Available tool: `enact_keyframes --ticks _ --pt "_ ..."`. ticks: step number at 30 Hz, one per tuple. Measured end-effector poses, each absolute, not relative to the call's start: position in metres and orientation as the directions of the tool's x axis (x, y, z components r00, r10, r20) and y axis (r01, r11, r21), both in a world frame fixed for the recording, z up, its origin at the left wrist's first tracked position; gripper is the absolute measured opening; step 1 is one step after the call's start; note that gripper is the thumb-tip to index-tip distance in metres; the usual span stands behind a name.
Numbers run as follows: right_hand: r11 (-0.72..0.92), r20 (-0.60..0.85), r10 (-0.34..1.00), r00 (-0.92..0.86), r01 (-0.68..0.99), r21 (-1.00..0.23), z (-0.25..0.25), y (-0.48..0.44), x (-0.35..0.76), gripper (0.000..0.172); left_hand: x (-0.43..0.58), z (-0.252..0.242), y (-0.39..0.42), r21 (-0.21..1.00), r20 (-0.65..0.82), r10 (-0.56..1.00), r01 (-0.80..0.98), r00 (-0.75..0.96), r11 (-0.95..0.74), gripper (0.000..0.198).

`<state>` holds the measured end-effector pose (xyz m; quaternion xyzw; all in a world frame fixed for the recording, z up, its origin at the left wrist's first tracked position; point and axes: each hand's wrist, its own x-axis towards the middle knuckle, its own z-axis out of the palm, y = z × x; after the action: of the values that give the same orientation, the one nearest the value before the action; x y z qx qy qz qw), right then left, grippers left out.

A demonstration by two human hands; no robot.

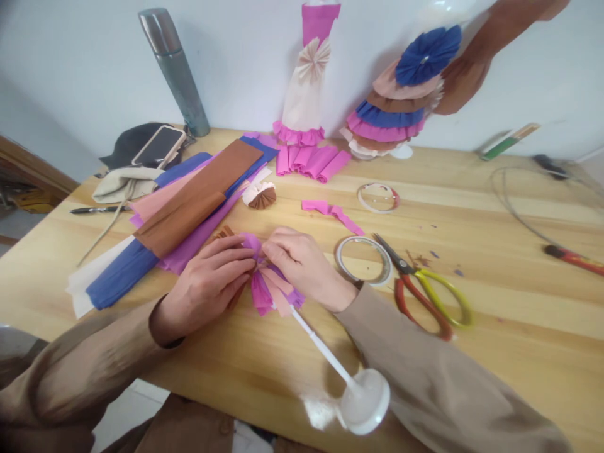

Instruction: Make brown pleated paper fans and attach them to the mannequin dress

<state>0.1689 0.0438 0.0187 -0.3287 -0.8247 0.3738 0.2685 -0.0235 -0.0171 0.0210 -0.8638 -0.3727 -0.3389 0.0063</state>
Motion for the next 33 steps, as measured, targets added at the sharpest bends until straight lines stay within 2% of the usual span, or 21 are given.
enact_keyframes --ticks 9,16,23,33 --pt "0.492 0.194 0.752 -0.63 0.34 -0.801 0.0186 0.0439 0.1697 0.042 -0.0236 0.0201 -0.017 0.235 0.594 0.636 0.649 0.493 -0.723 0.012" --pt "0.471 0.182 0.753 -0.633 0.325 -0.82 0.0192 0.0439 0.1699 0.04 -0.0266 0.0188 -0.0172 0.248 0.572 0.641 0.637 0.512 -0.73 0.027" --pt "0.474 0.191 0.744 -0.641 0.304 -0.826 0.0193 0.0434 0.1694 0.043 -0.0269 0.0208 -0.0159 0.179 0.569 0.615 0.647 0.546 -0.741 0.022" --pt "0.482 0.196 0.743 -0.64 0.308 -0.82 0.0187 0.0434 0.1706 0.043 -0.0296 0.0139 -0.0166 0.19 0.58 0.624 0.657 0.524 -0.729 0.022"
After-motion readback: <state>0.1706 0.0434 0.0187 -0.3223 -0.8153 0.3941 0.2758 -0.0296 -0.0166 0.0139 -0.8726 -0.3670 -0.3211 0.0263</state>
